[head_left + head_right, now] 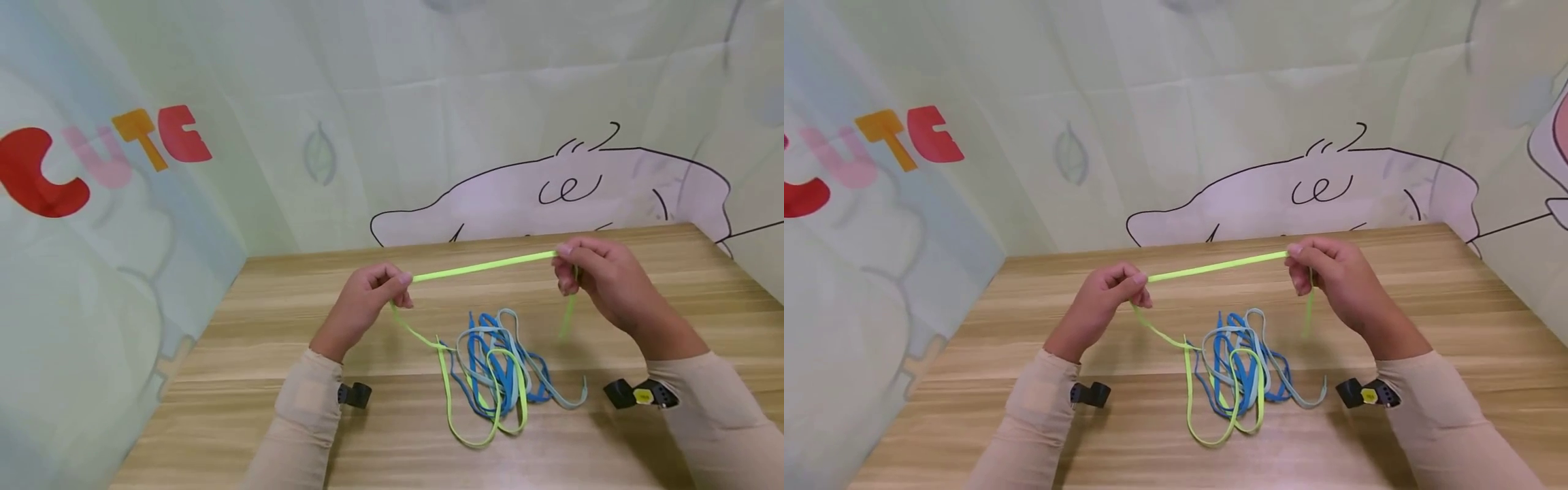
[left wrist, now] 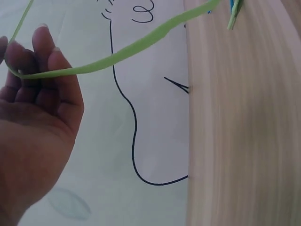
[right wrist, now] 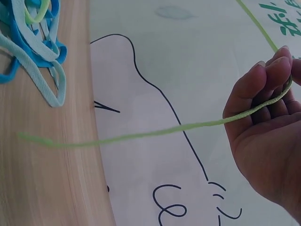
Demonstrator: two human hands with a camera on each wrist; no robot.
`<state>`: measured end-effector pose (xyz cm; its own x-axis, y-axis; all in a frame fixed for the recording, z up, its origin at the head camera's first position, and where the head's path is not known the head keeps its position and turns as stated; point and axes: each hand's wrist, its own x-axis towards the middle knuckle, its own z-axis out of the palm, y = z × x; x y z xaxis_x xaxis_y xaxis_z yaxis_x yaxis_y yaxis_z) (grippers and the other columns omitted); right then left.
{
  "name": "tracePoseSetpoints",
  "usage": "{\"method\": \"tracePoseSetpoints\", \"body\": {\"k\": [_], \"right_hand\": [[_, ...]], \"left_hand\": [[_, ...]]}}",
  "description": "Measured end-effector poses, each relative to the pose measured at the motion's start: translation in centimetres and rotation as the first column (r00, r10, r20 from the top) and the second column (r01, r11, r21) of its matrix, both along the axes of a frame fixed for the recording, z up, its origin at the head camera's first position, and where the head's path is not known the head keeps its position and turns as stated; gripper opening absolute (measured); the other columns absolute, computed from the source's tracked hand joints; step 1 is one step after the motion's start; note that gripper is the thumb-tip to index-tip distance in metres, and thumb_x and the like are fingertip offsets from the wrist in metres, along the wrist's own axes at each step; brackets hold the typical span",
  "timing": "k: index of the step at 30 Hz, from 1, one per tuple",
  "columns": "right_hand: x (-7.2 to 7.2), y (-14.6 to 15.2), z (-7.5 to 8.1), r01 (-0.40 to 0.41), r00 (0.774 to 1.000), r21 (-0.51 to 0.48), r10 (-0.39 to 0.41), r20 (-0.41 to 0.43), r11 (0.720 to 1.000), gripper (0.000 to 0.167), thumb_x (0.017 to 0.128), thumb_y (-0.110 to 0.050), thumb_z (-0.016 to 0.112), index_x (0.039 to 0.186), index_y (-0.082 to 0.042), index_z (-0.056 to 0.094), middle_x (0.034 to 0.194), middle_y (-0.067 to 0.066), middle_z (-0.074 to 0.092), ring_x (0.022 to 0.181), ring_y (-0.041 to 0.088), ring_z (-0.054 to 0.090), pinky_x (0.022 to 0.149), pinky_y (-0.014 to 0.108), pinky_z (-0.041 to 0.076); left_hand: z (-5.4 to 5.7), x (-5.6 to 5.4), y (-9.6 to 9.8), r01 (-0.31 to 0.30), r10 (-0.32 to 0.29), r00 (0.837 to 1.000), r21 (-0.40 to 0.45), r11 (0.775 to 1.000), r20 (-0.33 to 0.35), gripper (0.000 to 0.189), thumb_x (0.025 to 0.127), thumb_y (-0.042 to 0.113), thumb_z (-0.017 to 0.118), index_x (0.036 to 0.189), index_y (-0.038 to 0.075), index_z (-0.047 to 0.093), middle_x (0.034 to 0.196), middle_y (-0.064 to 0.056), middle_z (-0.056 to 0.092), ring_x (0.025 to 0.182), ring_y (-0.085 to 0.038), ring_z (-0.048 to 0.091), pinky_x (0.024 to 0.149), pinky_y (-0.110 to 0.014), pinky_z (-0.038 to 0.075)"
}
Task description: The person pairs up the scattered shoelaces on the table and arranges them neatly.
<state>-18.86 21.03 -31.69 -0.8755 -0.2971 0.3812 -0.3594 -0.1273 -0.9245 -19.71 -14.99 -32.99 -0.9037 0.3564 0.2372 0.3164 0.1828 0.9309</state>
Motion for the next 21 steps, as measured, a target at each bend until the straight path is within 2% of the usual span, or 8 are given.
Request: {"method": "tracePoseSetpoints", "body": {"k": [5,8,13,15,21], "right_hand": [[-0.5,0.8,-0.2,-0.002,1.000,-0.015,0.002,-0.003,1.000,0.027,0.105,-0.007,0.049,0.087,0.006,0.062,0.073,0.007,0.056,0.062,0.019,0.053,0.059,0.029,0.047],[-0.7,1.3,-0.2,-0.008,1.000,-0.019,0.008,-0.001,1.000,0.026,0.105,-0.007,0.049,0.088,0.004,0.065,0.072,0.007,0.057,0.063,0.018,0.053,0.060,0.029,0.048],[-1.4,2.1,-0.3,-0.004,1.000,-0.004,0.004,0.018,1.000,0.023,0.105,-0.008,0.051,0.092,0.004,0.066,0.072,0.007,0.057,0.063,0.018,0.053,0.061,0.028,0.049],[-1.8,2.5,-0.4,0.008,0.999,0.000,-0.008,0.038,1.000,0.021,0.104,-0.008,0.053,0.093,0.004,0.066,0.072,0.007,0.057,0.064,0.018,0.053,0.061,0.028,0.050],[-2.6,3.2,-0.5,0.119,0.990,0.113,-0.126,0.063,0.986,0.027,0.103,-0.017,0.058,0.092,0.007,0.063,0.071,0.007,0.053,0.064,0.019,0.051,0.062,0.028,0.049]], "left_hand": [[0.3,-0.6,-0.9,-0.018,0.021,0.999,-0.107,0.994,0.033,0.038,0.098,0.041,0.064,0.083,0.006,0.061,0.079,-0.013,0.062,0.082,-0.030,0.066,0.084,-0.042,0.051],[0.2,-0.9,-1.5,-0.034,0.042,0.997,-0.137,0.990,0.058,0.041,0.097,0.045,0.064,0.083,0.006,0.061,0.082,-0.013,0.063,0.085,-0.030,0.065,0.085,-0.042,0.051],[-0.2,-1.4,-2.4,-0.055,0.064,0.995,-0.111,0.992,0.073,0.043,0.097,0.044,0.064,0.085,0.003,0.058,0.083,-0.014,0.061,0.088,-0.032,0.064,0.087,-0.043,0.050],[-0.4,-1.8,-2.8,-0.047,0.055,0.995,-0.087,0.995,0.085,0.045,0.097,0.044,0.064,0.084,0.002,0.056,0.083,-0.014,0.060,0.089,-0.033,0.065,0.089,-0.043,0.051],[-0.8,-2.8,-3.3,0.002,0.000,0.991,-0.017,1.000,0.131,0.041,0.099,0.037,0.064,0.082,0.001,0.052,0.082,-0.012,0.055,0.086,-0.030,0.066,0.088,-0.042,0.054]]}}
